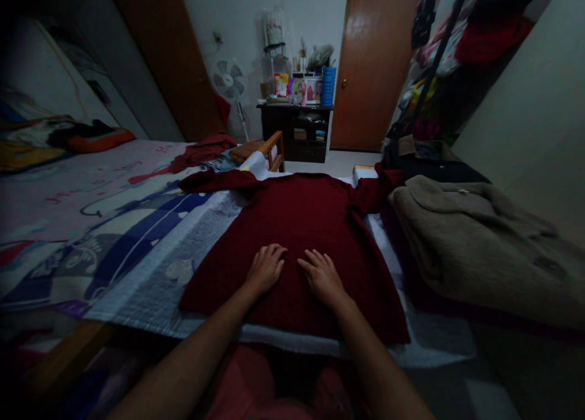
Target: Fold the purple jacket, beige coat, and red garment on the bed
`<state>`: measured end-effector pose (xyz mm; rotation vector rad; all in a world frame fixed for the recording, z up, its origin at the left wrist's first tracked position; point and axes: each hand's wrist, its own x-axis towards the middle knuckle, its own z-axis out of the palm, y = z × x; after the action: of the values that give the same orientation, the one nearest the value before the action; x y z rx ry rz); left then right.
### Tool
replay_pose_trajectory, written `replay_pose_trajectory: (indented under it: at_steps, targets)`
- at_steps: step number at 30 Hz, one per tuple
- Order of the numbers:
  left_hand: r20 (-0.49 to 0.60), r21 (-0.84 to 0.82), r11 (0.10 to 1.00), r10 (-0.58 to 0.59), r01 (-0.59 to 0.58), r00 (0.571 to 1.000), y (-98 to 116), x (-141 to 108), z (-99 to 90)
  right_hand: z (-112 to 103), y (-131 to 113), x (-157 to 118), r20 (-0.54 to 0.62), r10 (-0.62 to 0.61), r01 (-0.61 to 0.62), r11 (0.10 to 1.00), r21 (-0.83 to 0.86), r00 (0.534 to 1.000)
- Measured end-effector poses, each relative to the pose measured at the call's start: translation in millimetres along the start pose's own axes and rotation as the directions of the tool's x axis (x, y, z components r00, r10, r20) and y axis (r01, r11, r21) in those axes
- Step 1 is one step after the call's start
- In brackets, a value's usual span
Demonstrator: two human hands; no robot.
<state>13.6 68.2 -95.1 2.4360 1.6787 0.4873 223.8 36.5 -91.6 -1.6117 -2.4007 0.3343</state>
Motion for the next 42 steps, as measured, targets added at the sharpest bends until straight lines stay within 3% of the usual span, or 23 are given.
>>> replay_pose_trajectory:
  at_steps: [6,11,15,20,25,30,34,37,42]
  targets:
    - [0.001,-0.005,1.0,0.0,0.0,1.0,0.9,0.4,-1.5,-2.8,2.9,-19.1,-0.023,0.006,-0.005,1.0,0.019,1.0]
    - [-0.012,-0.016,1.0,0.012,-0.012,1.0,1.0,-1.4,-1.1,-4.0,5.9,-16.0,-0.077,0.02,-0.015,0.998,0.063,0.997]
    - [-0.013,-0.025,0.991,0.129,-0.13,0.992,1.2,-4.1,-1.4,-7.0,-6.6,-4.7,-0.094,0.016,-0.009,0.997,0.08,0.995]
    - [0.077,-0.07,0.963,0.266,-0.261,0.961,0.1,-4.7,-3.2,-8.5,-13.6,-2.1,0.031,0.038,-0.039,0.998,0.041,0.999]
    - [0.08,-0.066,0.968,0.248,-0.243,0.966,-0.2,-3.8,-4.3,-15.5,5.7,-14.1,0.038,0.189,-0.187,0.982,-0.036,0.981]
    - [0.088,-0.067,0.972,0.231,-0.226,0.969,-0.8,-3.0,-2.5,-37.3,23.0,-22.5,0.05,0.291,-0.288,0.956,-0.047,0.956]
    - [0.084,-0.094,0.971,0.229,-0.221,0.97,-2.8,-2.7,0.7,-66.0,47.1,-5.1,-0.096,0.308,-0.312,0.95,-0.021,0.946]
    - [0.071,-0.12,0.97,0.223,-0.214,0.972,-3.0,-0.7,1.4,-88.9,71.8,22.8,-0.239,0.391,-0.403,0.915,-0.001,0.889]
    - [0.085,-0.171,0.973,0.172,-0.155,0.981,5.4,16.9,-6.0,-112.5,100.4,67.0,-0.284,0.651,-0.665,0.745,0.061,0.704]
